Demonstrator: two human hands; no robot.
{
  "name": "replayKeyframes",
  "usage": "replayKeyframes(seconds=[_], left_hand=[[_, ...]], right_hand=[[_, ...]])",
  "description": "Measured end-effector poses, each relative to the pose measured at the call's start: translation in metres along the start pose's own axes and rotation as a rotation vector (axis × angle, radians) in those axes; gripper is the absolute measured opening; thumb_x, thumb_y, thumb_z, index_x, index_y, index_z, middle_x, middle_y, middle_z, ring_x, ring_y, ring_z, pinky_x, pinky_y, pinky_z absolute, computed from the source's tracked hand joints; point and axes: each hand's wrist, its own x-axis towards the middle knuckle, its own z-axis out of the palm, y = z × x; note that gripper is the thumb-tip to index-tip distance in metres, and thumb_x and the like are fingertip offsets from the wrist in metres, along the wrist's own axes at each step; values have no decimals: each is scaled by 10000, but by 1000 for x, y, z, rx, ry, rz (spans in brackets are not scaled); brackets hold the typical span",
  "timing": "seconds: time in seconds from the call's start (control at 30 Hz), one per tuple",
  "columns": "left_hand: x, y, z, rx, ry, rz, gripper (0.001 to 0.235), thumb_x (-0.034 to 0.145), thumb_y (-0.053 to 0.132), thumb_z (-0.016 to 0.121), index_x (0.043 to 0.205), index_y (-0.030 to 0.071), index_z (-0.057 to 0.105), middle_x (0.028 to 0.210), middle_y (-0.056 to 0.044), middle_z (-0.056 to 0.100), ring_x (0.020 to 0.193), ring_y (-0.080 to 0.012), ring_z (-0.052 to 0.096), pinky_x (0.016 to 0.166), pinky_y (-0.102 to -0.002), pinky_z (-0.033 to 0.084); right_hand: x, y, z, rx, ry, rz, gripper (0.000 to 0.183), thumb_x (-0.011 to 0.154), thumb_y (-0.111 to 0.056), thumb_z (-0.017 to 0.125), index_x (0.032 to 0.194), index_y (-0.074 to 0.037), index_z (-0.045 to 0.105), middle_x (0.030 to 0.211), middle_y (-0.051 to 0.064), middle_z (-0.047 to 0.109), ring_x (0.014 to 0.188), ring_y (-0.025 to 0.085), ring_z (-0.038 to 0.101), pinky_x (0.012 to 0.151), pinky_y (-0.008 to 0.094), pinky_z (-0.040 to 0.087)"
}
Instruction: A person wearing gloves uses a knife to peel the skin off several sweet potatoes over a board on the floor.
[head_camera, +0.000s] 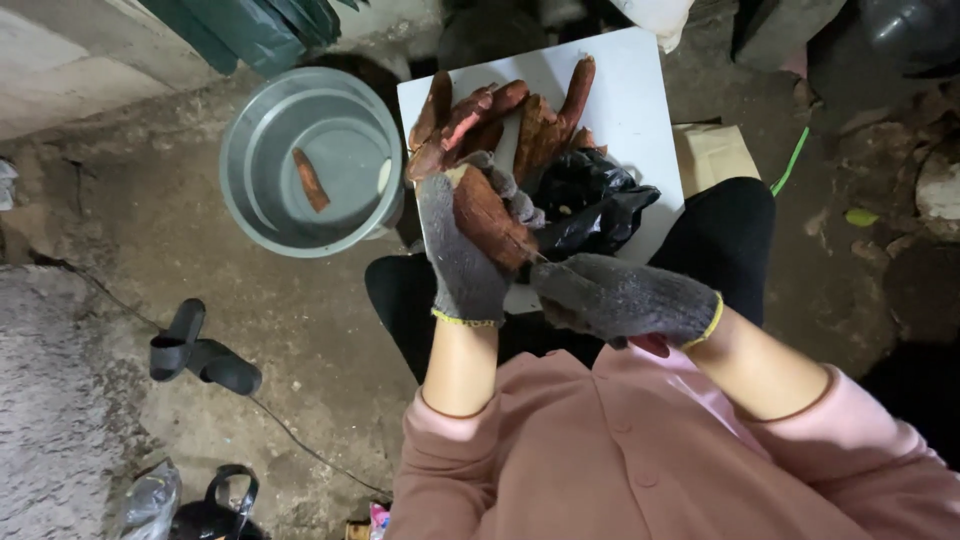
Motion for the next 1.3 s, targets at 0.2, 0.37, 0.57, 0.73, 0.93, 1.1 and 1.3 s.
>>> replayKeyframes(seconds=[0.2, 0.37, 0.57, 0.73, 0.93, 1.1, 1.3], left_hand=[[8, 2, 15, 152, -124, 472, 428, 1048, 115, 469, 1445, -35, 530, 1203, -273, 683, 1072, -395, 694, 981, -510, 583], [-8, 11, 50, -219, -303, -97, 423, 996, 432, 547, 703, 127, 551, 679, 3, 561, 709, -236, 658, 1026, -576, 437], [63, -24, -42, -180, -266, -31, 391, 1006, 493, 539, 840, 141, 575, 706, -25, 594, 643, -228, 634, 789, -495, 472], [185, -73, -255, -141, -220, 33, 401, 1015, 544, 532, 954, 153, 595, 730, -49, 622, 587, -221, 615, 592, -428, 502], [285, -131, -259, 1365, 945, 262, 668, 1020, 627, 398, 1450, 147, 223, 1424, -60, 226, 1279, -240, 242, 1058, -437, 205], [307, -142, -307, 1706, 1162, 509, 448, 1036, 371, 359, 1323, 35, 431, 1174, -136, 405, 1090, -248, 450, 956, -390, 369], [238, -116, -265, 1564, 1083, 558, 388, 1053, 278, 357, 1245, 4, 555, 1041, -151, 534, 962, -243, 586, 878, -370, 464]], right_hand=[[-14, -32, 14, 46, 92, 115, 402, 1070, -422, 538, 813, -114, 572, 685, 63, 624, 471, 118, 471, 339, 237, 290], [-4, -34, 5, -102, -221, -115, 594, 1071, -426, 467, 635, -39, 584, 447, 71, 425, 330, 177, 440, 281, 330, 462], [1, -13, 18, -671, 489, -496, 400, 1038, -382, 425, 935, -110, 700, 751, 164, 733, 750, 374, 723, 590, 407, 598], [-5, -11, 22, -963, 640, -418, 266, 1025, -418, 498, 920, -214, 633, 742, 80, 695, 719, 346, 701, 576, 457, 525], [-17, -37, 35, -1104, 741, -337, 324, 980, -430, 541, 1024, -126, 644, 762, 199, 701, 717, 475, 687, 544, 563, 518], [0, -32, 24, -872, 537, -352, 400, 1049, -463, 401, 851, -172, 592, 670, 148, 666, 628, 427, 675, 499, 468, 510], [11, -17, 16, -550, 292, -580, 466, 1025, -426, 412, 797, -112, 669, 579, 99, 657, 553, 331, 651, 439, 360, 480]])
